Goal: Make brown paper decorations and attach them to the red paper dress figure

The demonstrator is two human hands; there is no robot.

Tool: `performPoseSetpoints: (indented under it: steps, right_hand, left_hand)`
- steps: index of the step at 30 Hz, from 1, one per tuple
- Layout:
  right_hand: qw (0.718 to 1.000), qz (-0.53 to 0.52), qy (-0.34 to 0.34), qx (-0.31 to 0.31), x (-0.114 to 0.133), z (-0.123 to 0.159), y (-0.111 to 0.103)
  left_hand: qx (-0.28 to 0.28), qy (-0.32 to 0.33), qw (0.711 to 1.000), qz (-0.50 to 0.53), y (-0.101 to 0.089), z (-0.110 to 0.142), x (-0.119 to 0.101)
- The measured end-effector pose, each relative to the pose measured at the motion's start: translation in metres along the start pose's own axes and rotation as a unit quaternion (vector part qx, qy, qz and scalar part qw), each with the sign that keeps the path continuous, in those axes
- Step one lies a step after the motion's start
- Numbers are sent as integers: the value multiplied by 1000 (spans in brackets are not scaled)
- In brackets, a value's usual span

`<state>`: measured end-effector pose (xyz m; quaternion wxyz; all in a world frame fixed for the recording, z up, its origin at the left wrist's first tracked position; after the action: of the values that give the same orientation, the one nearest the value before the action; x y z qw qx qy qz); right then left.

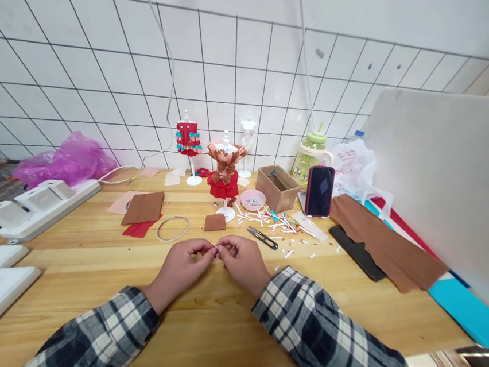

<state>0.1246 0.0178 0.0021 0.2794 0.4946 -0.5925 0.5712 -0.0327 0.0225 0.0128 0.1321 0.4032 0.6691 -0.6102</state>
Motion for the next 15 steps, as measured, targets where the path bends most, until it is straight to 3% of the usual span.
performPoseSetpoints:
  steps: [15]
  right_hand:
    - [996,85,-38,-10,9,3,-1]
  left_hand:
    - [-19,-31,999,26,-1,-2,-1]
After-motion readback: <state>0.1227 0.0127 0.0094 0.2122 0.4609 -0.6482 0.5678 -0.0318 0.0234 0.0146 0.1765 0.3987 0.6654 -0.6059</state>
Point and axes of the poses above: each hand's wrist, its own z-axis away from the middle knuckle, its own y-axis out of the palm, x = y × z, the point moved 2 cm from there along -z, towards the middle knuckle, and after that the axes turned 4 degrees about x, right-handed, at the moved point
